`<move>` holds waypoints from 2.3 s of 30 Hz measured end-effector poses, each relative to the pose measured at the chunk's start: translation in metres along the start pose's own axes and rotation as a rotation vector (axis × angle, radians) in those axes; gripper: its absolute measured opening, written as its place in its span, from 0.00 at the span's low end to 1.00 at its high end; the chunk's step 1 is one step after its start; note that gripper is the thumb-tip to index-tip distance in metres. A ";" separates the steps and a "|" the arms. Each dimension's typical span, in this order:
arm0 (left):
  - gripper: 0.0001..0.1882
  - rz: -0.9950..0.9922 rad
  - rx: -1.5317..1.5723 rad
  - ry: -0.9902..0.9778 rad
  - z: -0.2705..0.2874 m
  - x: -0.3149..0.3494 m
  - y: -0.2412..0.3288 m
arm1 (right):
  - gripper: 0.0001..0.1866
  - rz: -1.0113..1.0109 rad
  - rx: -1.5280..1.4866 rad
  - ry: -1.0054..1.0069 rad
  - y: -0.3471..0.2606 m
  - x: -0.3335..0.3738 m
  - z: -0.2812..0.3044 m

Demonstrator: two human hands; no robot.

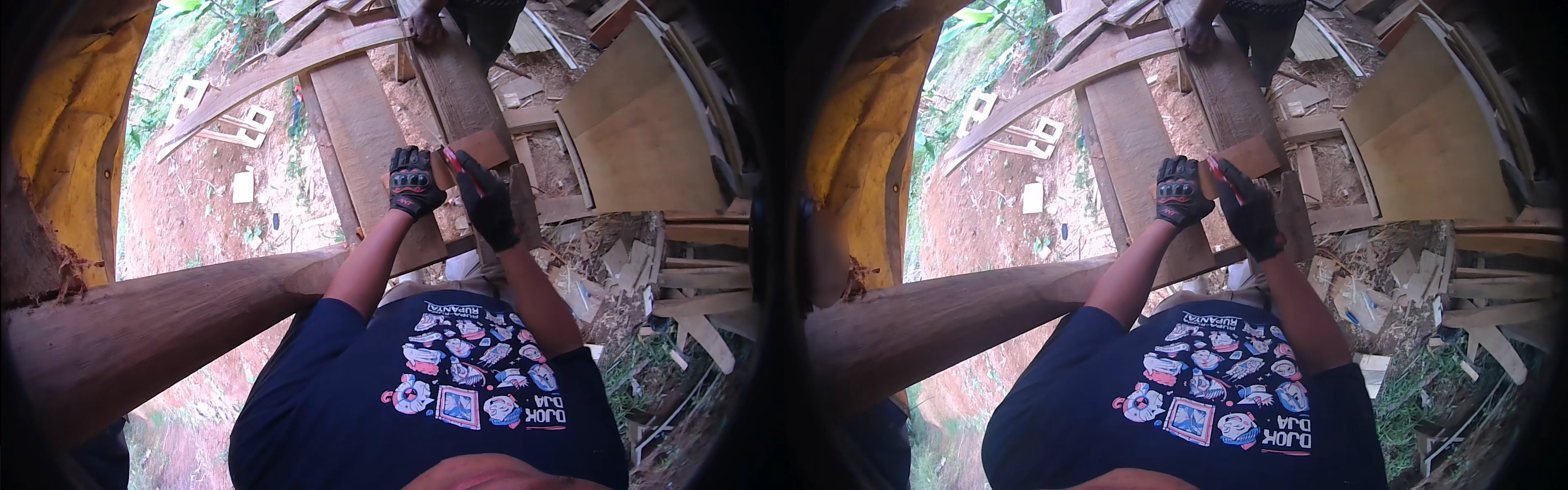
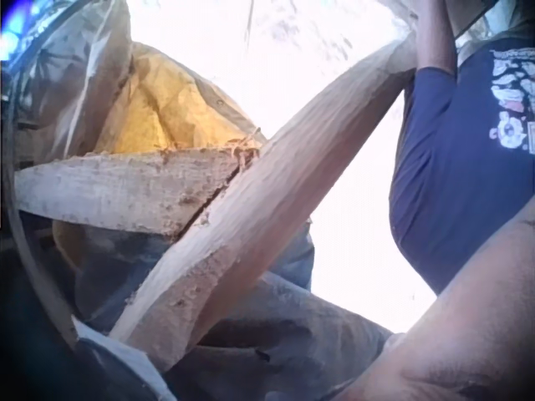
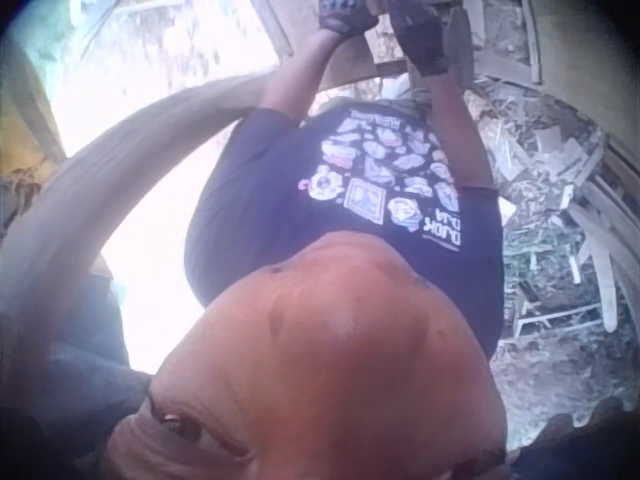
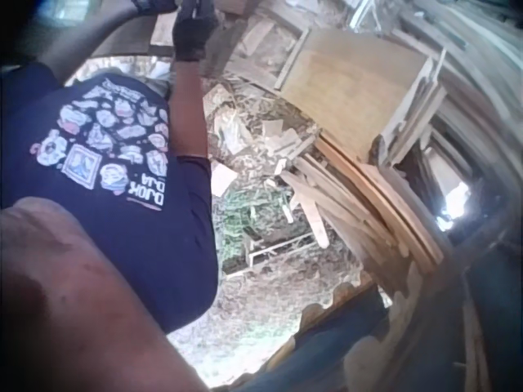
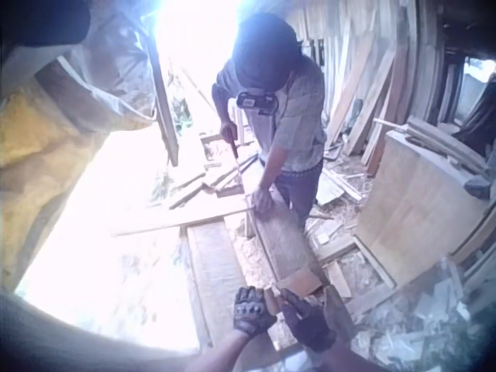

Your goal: The person uses a hand saw to cut a piece of wood clamped to a workbench. They hold the wood steady with their left hand while sawing with their right hand, creating a cut through the material.

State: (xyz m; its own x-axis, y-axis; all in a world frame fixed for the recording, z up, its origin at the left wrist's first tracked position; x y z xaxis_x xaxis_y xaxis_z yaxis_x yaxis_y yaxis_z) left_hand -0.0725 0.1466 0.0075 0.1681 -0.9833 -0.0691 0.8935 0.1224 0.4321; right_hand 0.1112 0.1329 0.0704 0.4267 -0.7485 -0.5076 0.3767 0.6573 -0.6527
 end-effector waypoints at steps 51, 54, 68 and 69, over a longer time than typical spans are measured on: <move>0.35 0.017 0.025 -0.023 -0.002 -0.002 0.000 | 0.22 -0.179 -0.173 0.068 0.019 -0.016 -0.015; 0.40 0.009 0.021 0.009 -0.005 0.001 -0.002 | 0.23 -0.155 -0.083 0.032 -0.023 0.033 0.032; 0.32 -0.012 0.057 0.077 -0.005 0.006 -0.005 | 0.24 -0.085 -0.024 -0.069 -0.040 0.009 0.033; 0.32 -0.018 0.064 0.092 -0.005 0.005 -0.004 | 0.23 -0.122 -0.042 -0.040 -0.018 0.002 0.013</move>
State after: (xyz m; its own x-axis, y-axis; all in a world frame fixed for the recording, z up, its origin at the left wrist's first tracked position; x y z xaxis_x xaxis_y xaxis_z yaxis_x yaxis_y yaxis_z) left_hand -0.0730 0.1419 0.0008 0.1929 -0.9683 -0.1586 0.8685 0.0933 0.4868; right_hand 0.1162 0.1206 0.0883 0.4129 -0.8179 -0.4008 0.3934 0.5570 -0.7314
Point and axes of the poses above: each hand's wrist, its own x-axis away from the middle knuckle, its own z-axis out of the back of the hand, y = z × x, the point moved 5 cm from there along -x, towards the middle knuckle, and after that the axes turned 14 degrees about z, right-handed, at the moved point
